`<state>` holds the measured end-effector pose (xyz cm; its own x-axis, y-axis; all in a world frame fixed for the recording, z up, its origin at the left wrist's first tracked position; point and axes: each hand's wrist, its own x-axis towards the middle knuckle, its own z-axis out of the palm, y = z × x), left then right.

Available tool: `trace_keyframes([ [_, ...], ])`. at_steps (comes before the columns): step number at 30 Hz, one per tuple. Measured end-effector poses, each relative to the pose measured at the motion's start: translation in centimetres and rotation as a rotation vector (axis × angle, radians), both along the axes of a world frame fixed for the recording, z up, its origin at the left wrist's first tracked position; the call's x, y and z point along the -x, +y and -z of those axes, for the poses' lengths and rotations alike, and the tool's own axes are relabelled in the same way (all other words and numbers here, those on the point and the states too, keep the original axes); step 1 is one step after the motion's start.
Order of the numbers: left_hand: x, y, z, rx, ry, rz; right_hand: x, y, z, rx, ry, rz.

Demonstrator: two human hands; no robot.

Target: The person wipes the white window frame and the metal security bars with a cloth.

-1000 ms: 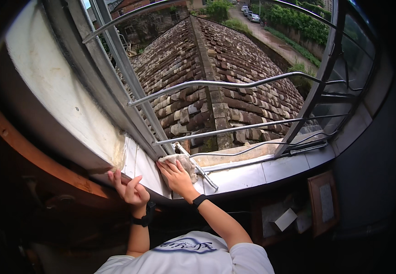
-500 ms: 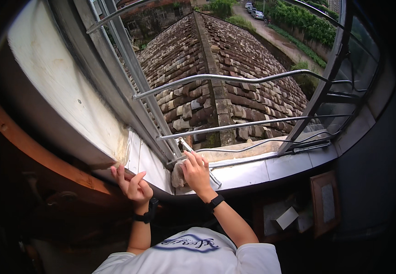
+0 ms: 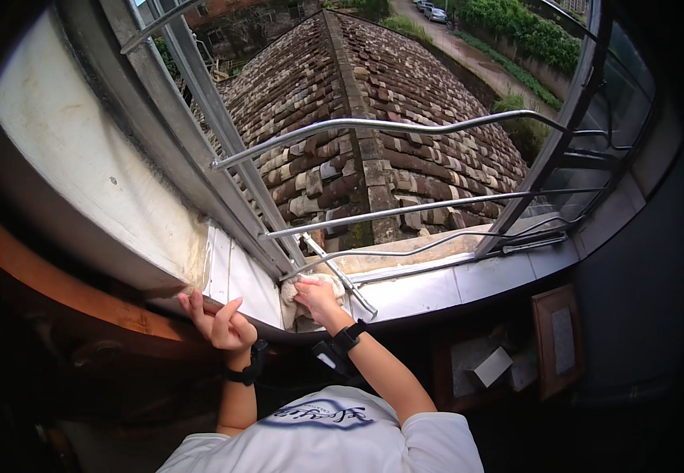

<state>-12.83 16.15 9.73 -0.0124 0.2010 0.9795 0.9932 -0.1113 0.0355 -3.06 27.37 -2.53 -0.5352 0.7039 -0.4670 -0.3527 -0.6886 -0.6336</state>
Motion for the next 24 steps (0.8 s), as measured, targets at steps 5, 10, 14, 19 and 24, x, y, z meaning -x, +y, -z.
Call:
trace_keyframes([
  [5, 0.0, 0.2, -0.2, 0.007, 0.012, -0.006, 1.5, 0.6, 3.1, 0.112, -0.166, 0.087],
  [10, 0.0, -0.2, -0.2, 0.015, -0.003, -0.008, 1.2, 1.3, 3.2, 0.191, -0.183, -0.001],
  [14, 0.1, 0.1, -0.2, 0.000, 0.010, -0.019, 0.8, 1.4, 0.9, 0.202, 0.010, -0.036],
  [19, -0.4, 0.3, -0.5, -0.010, -0.006, -0.008, 1.7, 0.8, 4.1, 0.188, -0.165, 0.106],
  [24, -0.4, 0.0, -0.7, 0.040, -0.034, 0.000, 1.7, 1.8, 4.1, 0.184, -0.148, 0.025],
])
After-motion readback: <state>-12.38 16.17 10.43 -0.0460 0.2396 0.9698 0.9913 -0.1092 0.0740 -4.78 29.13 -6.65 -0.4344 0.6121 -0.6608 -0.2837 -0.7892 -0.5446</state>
